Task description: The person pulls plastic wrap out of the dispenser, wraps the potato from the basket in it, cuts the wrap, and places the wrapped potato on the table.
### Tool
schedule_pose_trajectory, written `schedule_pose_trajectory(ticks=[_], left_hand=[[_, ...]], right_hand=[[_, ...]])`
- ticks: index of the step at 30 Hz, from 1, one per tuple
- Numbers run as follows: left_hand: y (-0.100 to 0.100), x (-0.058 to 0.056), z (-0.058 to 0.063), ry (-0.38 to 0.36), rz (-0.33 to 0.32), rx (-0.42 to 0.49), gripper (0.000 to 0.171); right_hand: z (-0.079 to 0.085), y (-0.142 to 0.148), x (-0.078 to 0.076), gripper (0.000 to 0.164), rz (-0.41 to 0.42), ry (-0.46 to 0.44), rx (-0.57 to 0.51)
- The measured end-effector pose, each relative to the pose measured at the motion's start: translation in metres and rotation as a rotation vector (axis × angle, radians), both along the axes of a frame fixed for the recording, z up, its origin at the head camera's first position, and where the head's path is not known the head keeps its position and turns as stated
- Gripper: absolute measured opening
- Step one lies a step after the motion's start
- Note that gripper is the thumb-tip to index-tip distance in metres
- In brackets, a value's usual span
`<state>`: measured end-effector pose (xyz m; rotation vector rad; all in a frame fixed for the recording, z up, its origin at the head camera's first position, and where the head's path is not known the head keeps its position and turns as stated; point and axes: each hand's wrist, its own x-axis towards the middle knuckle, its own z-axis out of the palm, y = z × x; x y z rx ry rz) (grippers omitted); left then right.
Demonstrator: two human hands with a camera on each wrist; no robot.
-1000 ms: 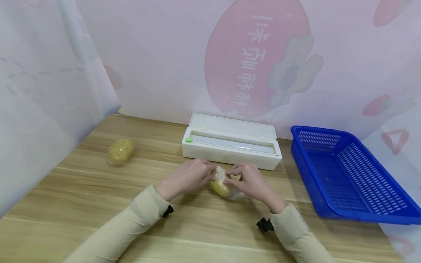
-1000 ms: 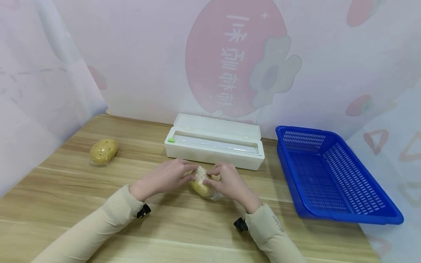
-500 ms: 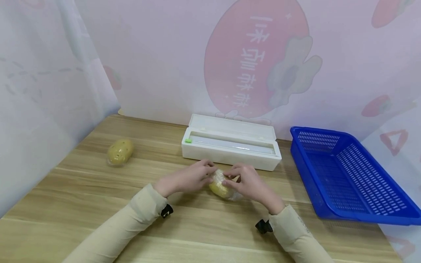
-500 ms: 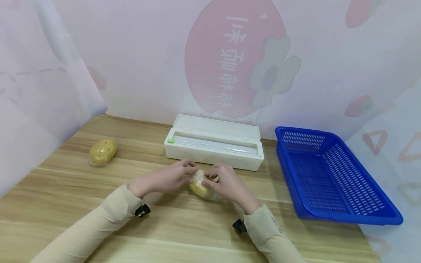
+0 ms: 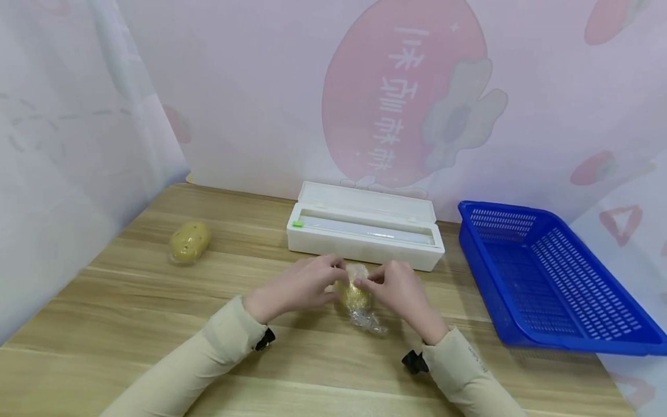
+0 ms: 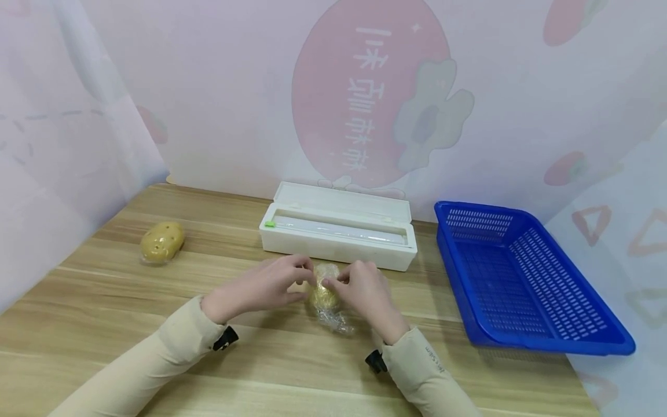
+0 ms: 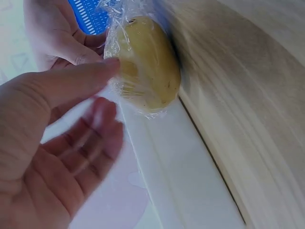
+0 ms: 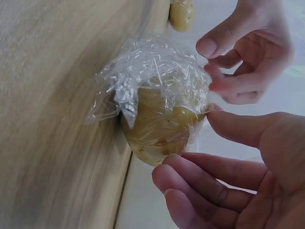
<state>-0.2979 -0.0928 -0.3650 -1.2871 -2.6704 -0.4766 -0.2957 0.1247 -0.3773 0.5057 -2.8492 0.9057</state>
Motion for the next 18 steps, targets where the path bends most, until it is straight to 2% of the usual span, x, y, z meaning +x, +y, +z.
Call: schedule_pose_trajectory(ticks=[4, 9, 18], left_hand=[[0.002, 0.002, 0.001, -0.021, -0.083, 0.004, 0.014], [0.006, 0.004, -0.003, -0.034, -0.133, -0.022, 0.013], [0.014, 0.007, -0.014, 0.145, -0.172, -0.046, 0.024]], right_hand=[[-0.001, 0.001, -0.001, 0.02, -0.011, -0.028, -0.025], [-0.002, 0.002, -0.001, 0.021, -0.029, -0.05, -0.05], [-0.004, 0.003, -0.004, 0.021, -0.029, -0.039, -0.072]])
